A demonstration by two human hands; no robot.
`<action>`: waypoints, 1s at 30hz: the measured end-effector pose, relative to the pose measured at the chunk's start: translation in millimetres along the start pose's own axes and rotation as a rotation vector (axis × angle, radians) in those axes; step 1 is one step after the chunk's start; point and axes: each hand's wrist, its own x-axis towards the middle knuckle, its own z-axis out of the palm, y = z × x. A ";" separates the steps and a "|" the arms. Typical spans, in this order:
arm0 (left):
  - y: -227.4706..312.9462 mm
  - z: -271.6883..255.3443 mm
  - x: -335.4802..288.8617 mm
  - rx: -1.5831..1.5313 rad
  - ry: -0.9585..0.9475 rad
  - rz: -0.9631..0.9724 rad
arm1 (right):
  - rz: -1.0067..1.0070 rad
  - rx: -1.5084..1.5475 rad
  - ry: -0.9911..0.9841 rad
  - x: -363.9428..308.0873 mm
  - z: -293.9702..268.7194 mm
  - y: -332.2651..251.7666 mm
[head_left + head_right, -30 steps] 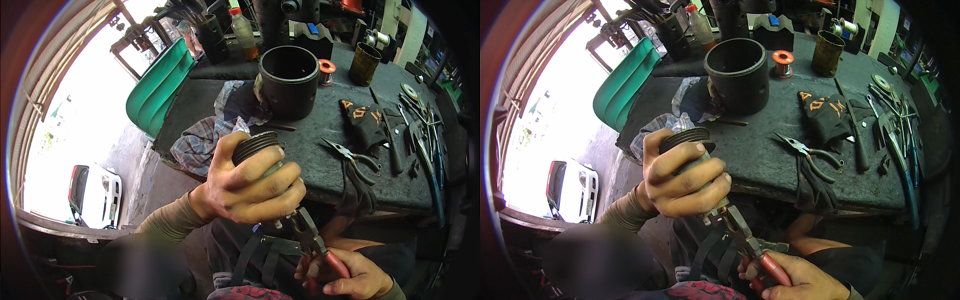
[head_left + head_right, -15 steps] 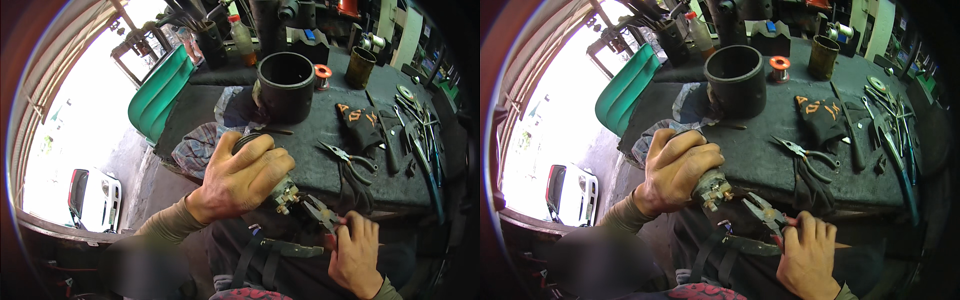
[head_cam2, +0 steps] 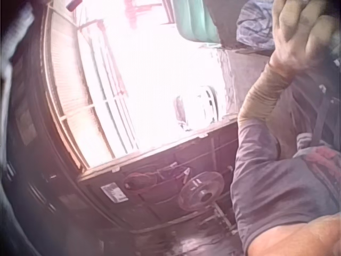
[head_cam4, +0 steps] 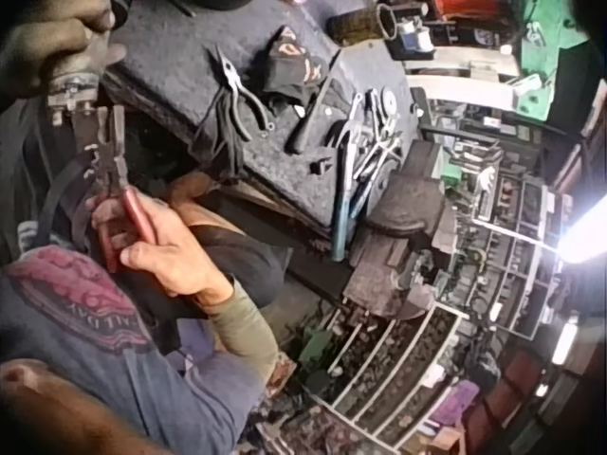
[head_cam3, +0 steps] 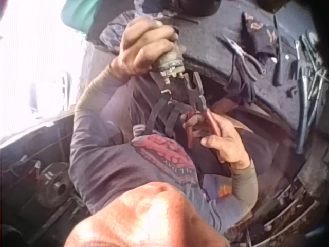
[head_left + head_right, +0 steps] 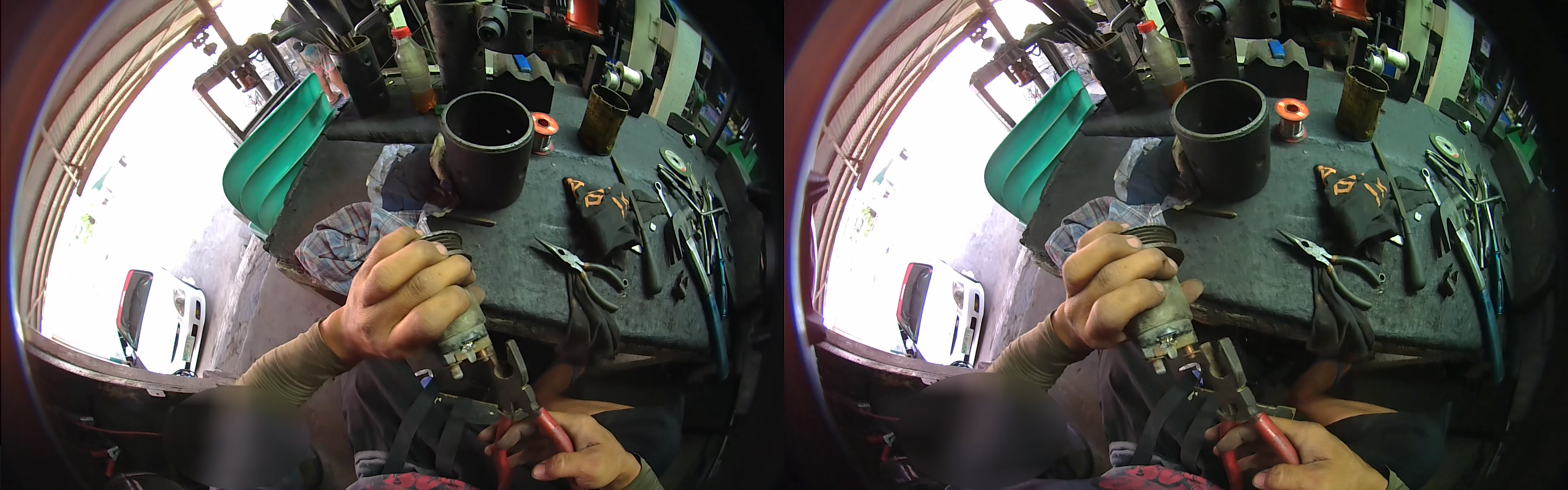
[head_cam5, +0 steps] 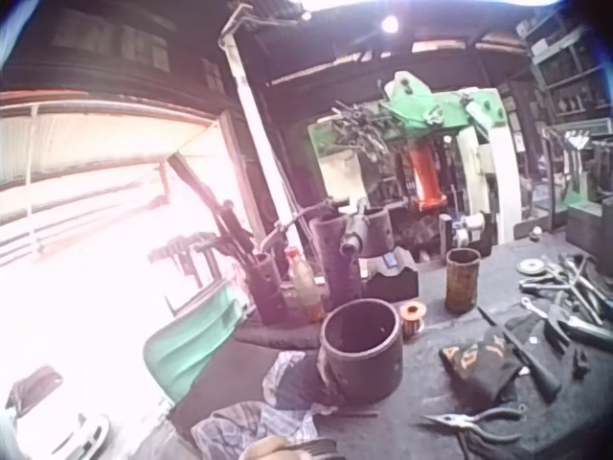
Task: The person uses pliers to manipulate small components on a cylindrical electrical part, repeatedly gripping and adjusting internal elements. The person rotates the part and switches between plier types while working at a cluttered workbench.
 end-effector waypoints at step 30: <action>8.6 11.9 -2.2 0.159 -0.207 0.006 | -0.363 -1.397 0.536 5.9 -2.3 21.7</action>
